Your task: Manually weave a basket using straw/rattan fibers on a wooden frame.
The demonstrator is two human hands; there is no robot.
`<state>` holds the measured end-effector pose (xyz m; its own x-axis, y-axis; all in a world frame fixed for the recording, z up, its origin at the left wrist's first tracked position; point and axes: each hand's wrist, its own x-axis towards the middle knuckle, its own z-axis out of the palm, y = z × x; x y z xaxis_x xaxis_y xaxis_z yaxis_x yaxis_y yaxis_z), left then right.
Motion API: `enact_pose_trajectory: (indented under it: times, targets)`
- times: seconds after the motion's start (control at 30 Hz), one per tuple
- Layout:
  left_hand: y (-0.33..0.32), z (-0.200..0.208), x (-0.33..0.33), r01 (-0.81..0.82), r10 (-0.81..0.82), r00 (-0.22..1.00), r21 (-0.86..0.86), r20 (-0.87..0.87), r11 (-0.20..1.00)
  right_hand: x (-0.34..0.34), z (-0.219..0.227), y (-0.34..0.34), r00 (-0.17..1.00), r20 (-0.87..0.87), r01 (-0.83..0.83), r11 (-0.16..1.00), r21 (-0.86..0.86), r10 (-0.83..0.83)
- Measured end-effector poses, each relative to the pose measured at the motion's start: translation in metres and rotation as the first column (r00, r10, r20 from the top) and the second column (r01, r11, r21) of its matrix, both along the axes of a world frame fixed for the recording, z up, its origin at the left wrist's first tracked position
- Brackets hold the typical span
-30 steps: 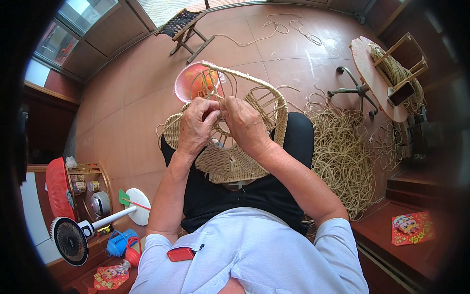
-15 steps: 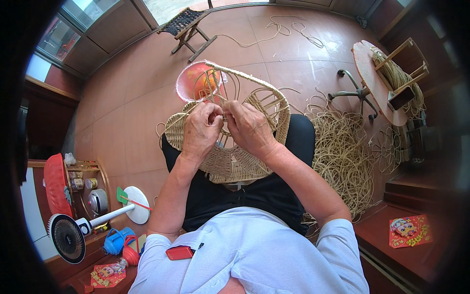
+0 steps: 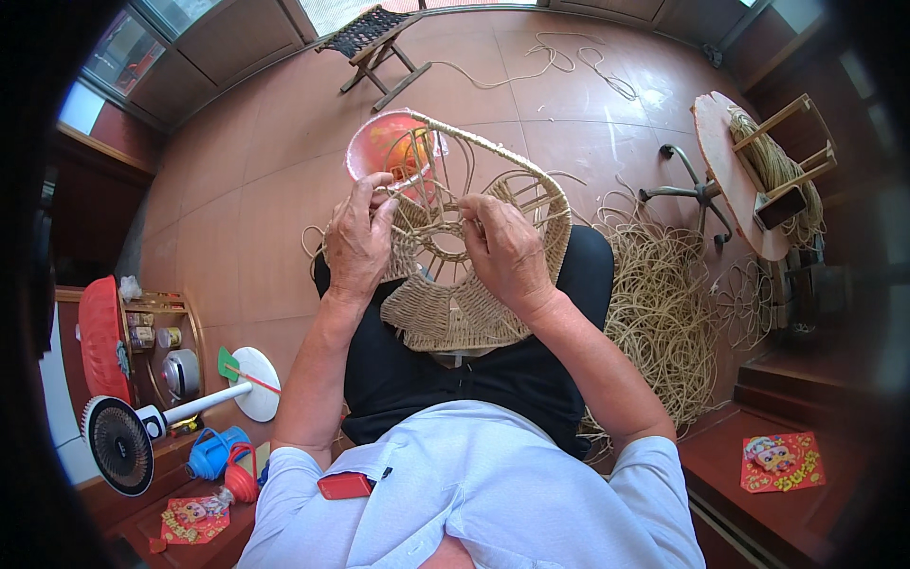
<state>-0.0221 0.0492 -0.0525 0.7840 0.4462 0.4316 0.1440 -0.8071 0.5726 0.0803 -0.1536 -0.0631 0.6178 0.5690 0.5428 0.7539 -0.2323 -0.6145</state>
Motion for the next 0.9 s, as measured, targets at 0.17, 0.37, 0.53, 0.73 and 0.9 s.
enact_pose_trajectory:
  times: [0.17,0.37,0.53,0.73,0.9]
  targets:
    - [0.004,0.001,-0.01,-0.036,0.0,0.987,0.224,0.159,0.974,-0.001,0.0,0.003,1.0,0.004,0.006,1.0,-0.001,-0.006]
    - [-0.01,0.001,-0.038,0.085,-0.082,0.996,-0.131,0.028,0.988,-0.001,0.004,0.001,1.0,-0.015,-0.021,0.998,-0.051,0.021]
    - [0.003,0.001,-0.068,0.03,-0.101,0.973,-0.318,-0.209,0.948,-0.004,0.011,0.002,0.997,0.063,-0.024,0.986,-0.164,0.035]
    - [0.016,0.004,-0.067,-0.035,-0.055,0.973,-0.377,-0.224,0.926,-0.002,0.005,0.003,0.991,0.124,-0.029,0.979,-0.2,0.055]
    - [0.022,-0.001,-0.071,0.069,-0.199,0.948,-0.449,-0.249,0.891,-0.002,0.006,0.004,0.988,0.141,-0.029,0.973,-0.23,0.062]
